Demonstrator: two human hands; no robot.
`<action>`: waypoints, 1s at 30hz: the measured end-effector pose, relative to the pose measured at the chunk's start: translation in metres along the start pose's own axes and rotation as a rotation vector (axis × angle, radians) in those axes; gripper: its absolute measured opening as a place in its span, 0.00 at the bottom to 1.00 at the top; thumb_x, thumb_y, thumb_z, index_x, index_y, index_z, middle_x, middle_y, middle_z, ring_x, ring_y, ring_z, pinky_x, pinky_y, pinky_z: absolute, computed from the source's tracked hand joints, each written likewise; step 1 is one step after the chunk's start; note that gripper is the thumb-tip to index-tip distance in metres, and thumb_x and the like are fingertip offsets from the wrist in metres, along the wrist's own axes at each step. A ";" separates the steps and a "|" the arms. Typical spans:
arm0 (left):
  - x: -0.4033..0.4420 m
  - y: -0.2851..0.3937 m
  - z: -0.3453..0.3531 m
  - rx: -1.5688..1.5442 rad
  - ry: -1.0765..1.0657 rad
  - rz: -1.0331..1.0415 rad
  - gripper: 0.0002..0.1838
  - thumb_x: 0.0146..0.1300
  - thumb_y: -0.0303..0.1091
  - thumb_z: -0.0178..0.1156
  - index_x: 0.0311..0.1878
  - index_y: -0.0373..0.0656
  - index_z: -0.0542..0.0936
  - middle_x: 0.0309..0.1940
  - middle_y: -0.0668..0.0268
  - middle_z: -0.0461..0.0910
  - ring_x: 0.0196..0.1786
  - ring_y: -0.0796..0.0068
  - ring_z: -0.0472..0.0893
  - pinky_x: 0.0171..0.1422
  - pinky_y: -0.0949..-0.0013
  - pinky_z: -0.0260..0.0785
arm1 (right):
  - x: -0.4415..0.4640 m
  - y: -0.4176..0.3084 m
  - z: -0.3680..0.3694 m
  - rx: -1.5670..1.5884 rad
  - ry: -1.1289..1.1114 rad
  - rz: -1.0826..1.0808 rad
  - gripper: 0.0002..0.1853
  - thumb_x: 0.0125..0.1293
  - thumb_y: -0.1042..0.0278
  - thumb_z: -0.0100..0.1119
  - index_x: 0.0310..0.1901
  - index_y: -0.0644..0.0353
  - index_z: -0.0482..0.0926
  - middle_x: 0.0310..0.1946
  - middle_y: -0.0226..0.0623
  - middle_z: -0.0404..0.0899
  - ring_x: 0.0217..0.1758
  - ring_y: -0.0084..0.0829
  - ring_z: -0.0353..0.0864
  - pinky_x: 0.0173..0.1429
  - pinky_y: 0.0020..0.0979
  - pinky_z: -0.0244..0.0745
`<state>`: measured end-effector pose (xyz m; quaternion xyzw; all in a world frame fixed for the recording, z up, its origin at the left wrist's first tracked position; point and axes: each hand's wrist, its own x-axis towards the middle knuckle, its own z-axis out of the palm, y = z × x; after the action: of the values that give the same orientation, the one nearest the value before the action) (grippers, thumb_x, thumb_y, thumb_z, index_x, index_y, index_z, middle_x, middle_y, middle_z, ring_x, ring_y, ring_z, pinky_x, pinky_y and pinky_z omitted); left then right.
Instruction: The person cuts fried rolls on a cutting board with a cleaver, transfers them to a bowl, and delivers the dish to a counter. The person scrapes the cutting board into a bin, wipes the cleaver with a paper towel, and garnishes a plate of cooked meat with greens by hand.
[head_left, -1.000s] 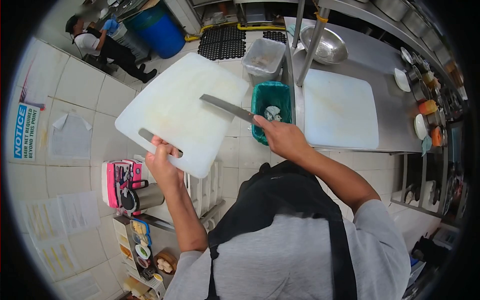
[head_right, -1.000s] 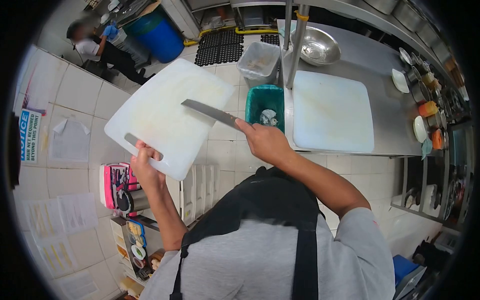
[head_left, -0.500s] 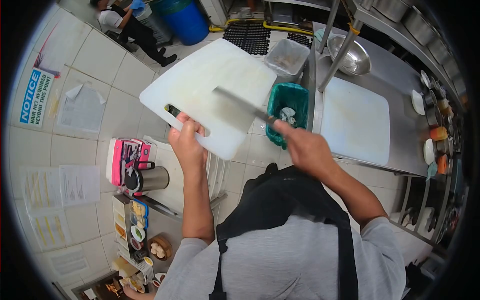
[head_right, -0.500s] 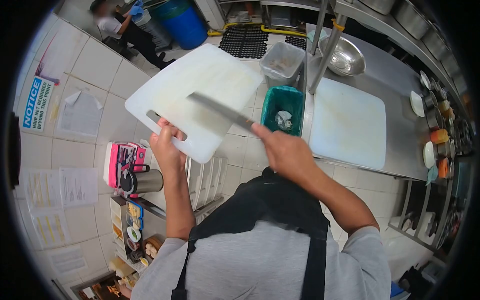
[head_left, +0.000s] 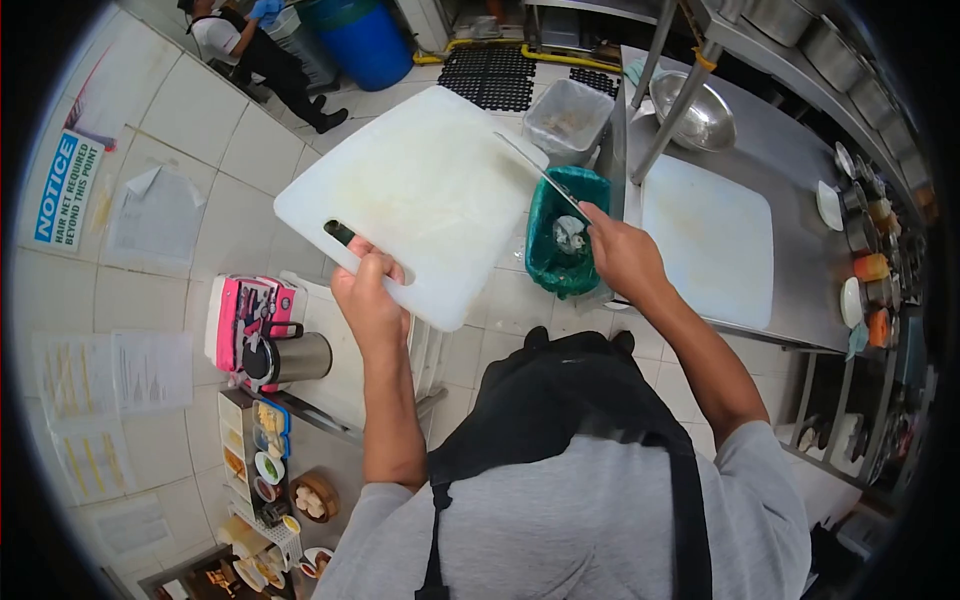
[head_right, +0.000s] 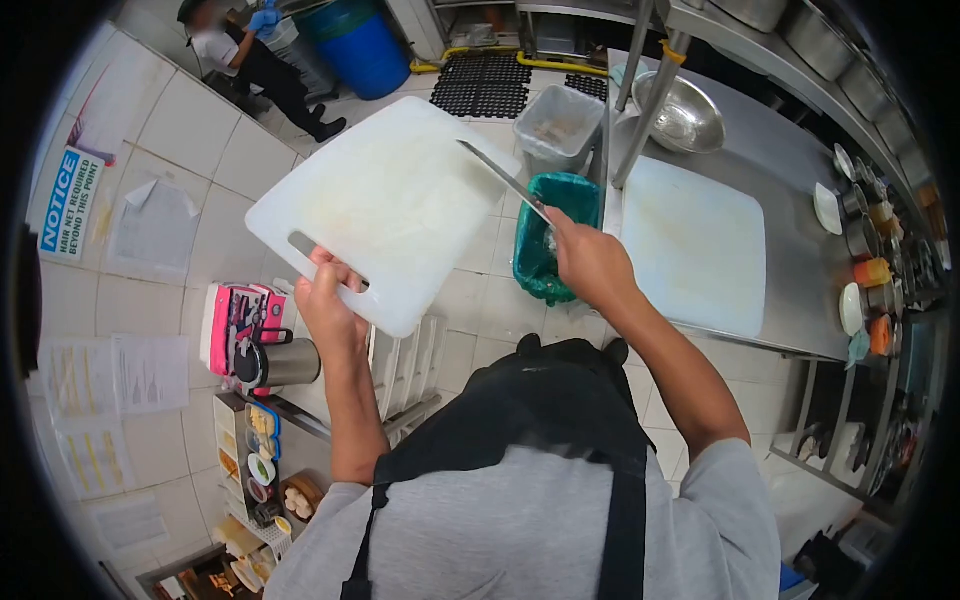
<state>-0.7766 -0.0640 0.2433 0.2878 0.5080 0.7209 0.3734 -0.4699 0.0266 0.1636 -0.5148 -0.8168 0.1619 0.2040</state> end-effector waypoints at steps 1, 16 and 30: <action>0.000 -0.002 -0.003 -0.008 -0.003 -0.009 0.07 0.61 0.20 0.50 0.40 0.33 0.76 0.31 0.72 0.70 0.29 0.83 0.63 0.34 0.75 0.57 | -0.010 -0.010 -0.004 0.034 0.025 -0.052 0.23 0.73 0.70 0.58 0.69 0.52 0.79 0.33 0.48 0.86 0.34 0.54 0.86 0.38 0.52 0.81; -0.013 0.020 -0.025 0.057 -0.005 -0.030 0.16 0.59 0.20 0.50 0.48 0.26 0.81 0.32 0.67 0.78 0.28 0.83 0.67 0.33 0.76 0.59 | 0.000 0.020 0.031 0.002 -0.018 -0.023 0.25 0.72 0.73 0.58 0.70 0.55 0.77 0.37 0.51 0.88 0.37 0.55 0.87 0.39 0.54 0.82; -0.010 0.016 0.007 0.050 0.009 -0.057 0.13 0.59 0.19 0.50 0.44 0.30 0.80 0.30 0.69 0.75 0.27 0.83 0.67 0.31 0.76 0.58 | -0.030 -0.070 -0.003 0.120 0.084 -0.405 0.28 0.69 0.75 0.63 0.71 0.54 0.78 0.28 0.41 0.79 0.30 0.45 0.84 0.33 0.46 0.79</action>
<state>-0.7692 -0.0718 0.2603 0.2794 0.5356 0.6983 0.3839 -0.5111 -0.0297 0.1940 -0.3333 -0.8832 0.1441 0.2967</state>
